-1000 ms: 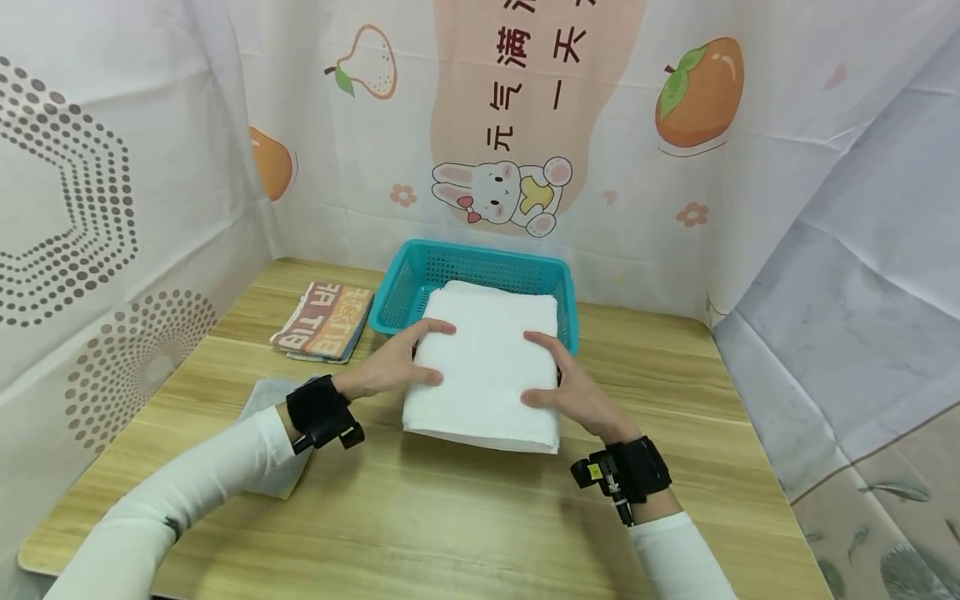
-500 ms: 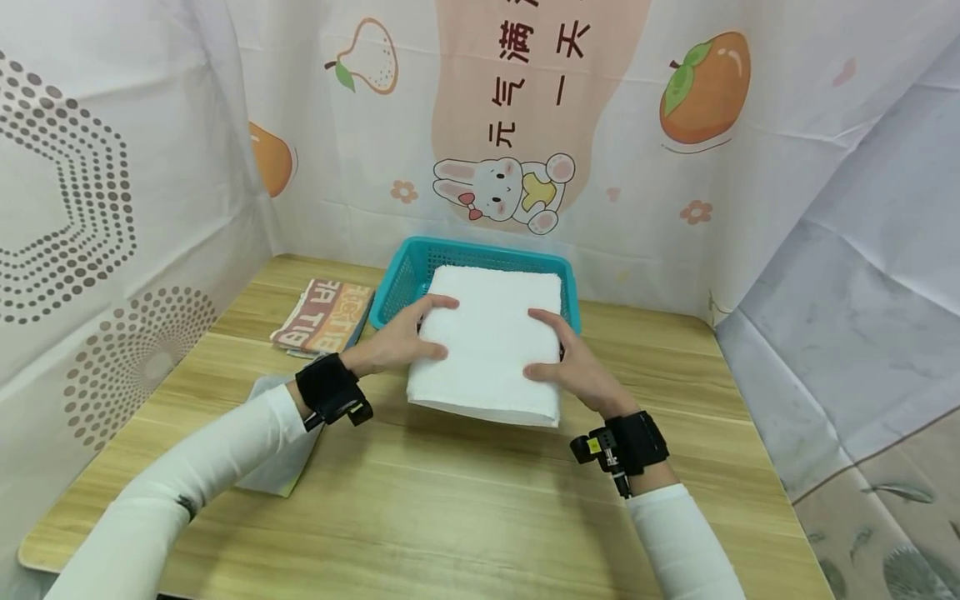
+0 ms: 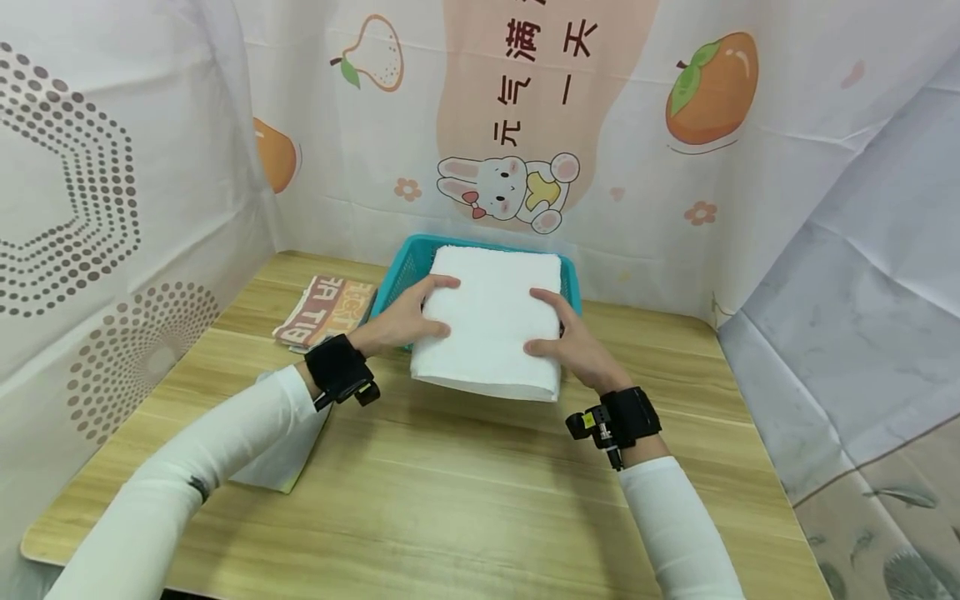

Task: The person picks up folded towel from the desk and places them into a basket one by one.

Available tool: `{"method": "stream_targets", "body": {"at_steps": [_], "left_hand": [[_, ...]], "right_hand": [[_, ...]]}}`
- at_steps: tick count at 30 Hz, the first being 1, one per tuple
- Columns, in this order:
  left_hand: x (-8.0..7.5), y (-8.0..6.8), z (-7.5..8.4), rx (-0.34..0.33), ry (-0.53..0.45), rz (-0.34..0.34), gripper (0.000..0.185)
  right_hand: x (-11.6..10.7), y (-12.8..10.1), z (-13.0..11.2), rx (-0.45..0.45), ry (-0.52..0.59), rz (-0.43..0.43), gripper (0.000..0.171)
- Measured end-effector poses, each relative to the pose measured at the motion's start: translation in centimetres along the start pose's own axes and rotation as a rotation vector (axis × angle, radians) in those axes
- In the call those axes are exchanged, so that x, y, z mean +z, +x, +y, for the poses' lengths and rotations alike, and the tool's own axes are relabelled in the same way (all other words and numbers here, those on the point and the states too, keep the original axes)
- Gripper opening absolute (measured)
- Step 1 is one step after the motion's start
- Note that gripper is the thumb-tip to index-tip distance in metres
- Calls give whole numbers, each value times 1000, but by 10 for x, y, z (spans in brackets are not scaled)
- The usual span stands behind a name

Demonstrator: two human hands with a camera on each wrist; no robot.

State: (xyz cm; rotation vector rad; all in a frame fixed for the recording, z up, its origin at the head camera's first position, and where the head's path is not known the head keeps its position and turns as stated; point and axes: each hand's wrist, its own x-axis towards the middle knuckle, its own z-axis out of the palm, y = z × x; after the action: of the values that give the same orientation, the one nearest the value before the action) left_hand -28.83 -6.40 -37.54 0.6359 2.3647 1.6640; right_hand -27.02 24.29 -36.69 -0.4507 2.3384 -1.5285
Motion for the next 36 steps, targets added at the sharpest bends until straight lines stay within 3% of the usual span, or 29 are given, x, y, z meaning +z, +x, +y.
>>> {"method": "stream_targets", "body": {"at_steps": [9, 18, 24, 36], "left_hand": [[-2, 14, 0, 9, -26, 28, 69], [0, 30, 1, -3, 137, 25, 71], [-1, 39, 0, -23, 164, 24, 72], [-6, 52, 1, 6, 251, 18, 72]], "right_hand": [[-3, 13, -4, 18, 83, 31, 83], [-4, 22, -1, 43, 100, 114, 82], [-2, 28, 3, 75, 104, 170, 80], [-1, 40, 6, 99, 151, 261, 73]]}}
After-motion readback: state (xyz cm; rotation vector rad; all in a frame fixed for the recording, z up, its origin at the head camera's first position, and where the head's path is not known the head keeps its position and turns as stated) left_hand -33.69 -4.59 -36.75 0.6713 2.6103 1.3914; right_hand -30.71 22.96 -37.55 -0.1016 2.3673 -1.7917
